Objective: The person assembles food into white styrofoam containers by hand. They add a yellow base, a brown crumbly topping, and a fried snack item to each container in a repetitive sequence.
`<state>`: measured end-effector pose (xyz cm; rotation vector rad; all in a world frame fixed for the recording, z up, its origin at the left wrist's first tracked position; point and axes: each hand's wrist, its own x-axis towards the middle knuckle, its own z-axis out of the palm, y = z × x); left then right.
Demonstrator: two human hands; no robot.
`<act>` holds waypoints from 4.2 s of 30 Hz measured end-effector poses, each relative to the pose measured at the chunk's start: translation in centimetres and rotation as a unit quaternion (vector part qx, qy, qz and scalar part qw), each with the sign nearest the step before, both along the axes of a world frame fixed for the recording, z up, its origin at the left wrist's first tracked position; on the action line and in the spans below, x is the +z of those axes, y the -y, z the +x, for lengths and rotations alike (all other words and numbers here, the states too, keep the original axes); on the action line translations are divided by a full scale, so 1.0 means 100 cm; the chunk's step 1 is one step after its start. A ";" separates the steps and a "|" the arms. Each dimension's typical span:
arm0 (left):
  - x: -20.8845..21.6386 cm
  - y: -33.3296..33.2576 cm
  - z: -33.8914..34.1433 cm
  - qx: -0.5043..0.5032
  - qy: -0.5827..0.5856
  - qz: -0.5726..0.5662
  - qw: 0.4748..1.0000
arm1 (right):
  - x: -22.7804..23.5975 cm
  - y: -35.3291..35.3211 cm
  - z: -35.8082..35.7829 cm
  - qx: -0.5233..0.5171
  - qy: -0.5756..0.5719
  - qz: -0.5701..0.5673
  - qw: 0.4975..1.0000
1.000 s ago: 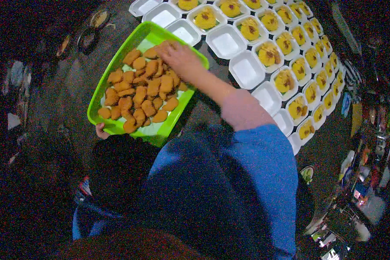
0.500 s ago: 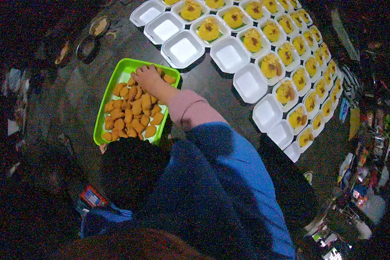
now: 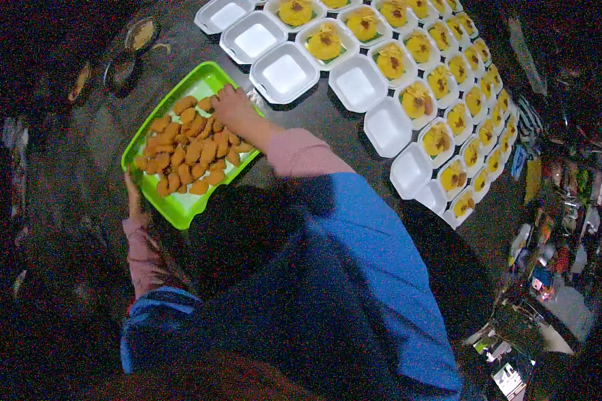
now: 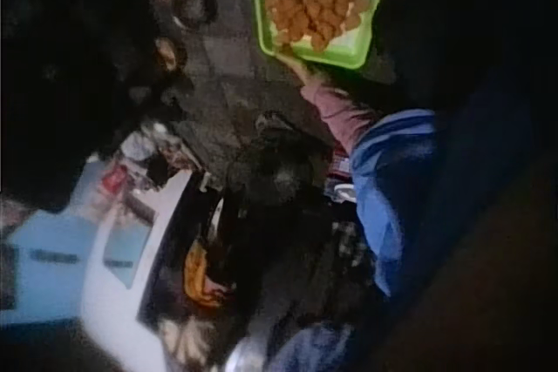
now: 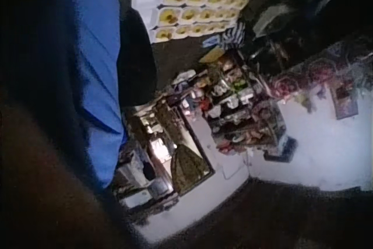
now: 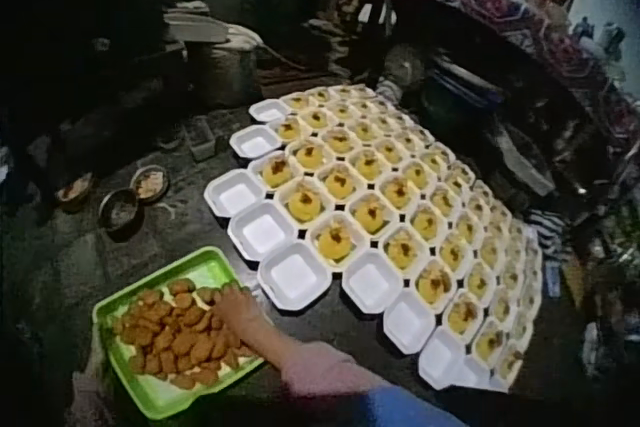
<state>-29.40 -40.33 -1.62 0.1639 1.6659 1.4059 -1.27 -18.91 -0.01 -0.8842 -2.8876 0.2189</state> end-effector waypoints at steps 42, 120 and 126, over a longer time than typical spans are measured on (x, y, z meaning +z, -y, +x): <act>0.052 -0.107 0.286 -0.541 -0.124 0.164 0.816 | 0.006 -0.175 0.199 -0.274 -0.131 0.005 0.953; 0.030 -0.057 0.297 -0.594 -0.035 0.165 0.787 | 0.025 -0.010 0.058 -0.019 -0.015 -0.203 0.979; 0.027 -0.060 0.291 -0.602 -0.039 0.090 0.793 | -0.027 0.000 0.007 -0.103 -0.066 -0.122 0.985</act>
